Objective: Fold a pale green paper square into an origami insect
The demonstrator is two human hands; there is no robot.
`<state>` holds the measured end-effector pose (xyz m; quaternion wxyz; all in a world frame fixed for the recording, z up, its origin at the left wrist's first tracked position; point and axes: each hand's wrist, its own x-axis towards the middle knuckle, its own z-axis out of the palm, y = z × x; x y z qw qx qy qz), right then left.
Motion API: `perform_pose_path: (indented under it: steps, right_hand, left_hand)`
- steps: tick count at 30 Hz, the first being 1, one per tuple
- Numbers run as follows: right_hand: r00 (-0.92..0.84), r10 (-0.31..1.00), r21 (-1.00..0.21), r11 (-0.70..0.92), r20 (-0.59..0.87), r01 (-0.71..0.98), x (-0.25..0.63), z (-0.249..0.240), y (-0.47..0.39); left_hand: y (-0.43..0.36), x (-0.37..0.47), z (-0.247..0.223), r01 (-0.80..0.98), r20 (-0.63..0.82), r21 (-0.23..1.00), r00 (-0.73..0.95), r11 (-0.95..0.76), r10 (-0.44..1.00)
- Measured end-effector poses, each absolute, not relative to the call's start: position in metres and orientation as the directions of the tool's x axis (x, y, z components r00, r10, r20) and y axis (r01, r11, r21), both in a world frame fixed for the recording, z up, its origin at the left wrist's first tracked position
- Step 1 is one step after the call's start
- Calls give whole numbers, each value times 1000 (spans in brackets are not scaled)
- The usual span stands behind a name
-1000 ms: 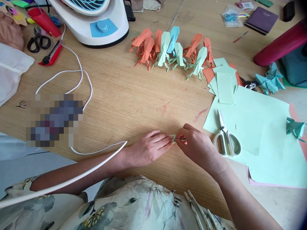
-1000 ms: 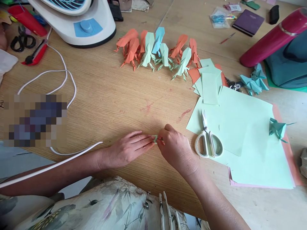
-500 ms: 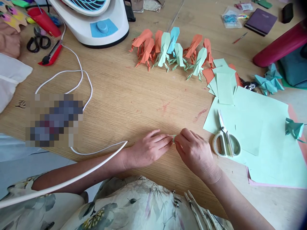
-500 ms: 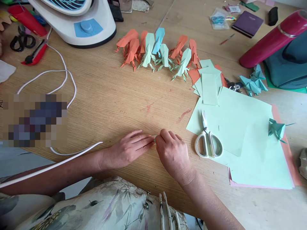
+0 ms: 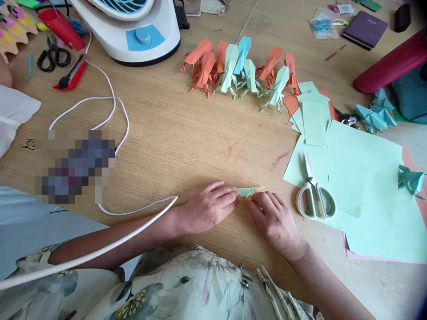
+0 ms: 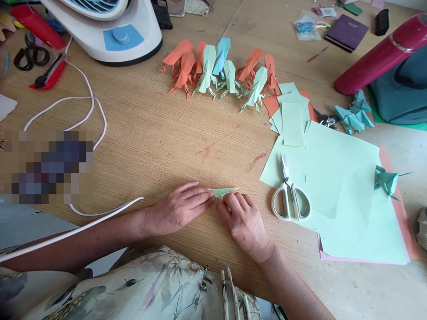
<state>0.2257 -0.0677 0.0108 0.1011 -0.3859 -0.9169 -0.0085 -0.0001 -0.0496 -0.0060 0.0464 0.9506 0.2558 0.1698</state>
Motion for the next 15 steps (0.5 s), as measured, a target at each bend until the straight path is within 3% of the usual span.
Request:
perform_pose_path:
  steps: [15]
  right_hand:
    - [-675, 716, -129, 697, 177, 706, 230, 10, -82]
  left_hand:
    - [-54, 2, -6, 500, 288, 152, 803, -852, 522]
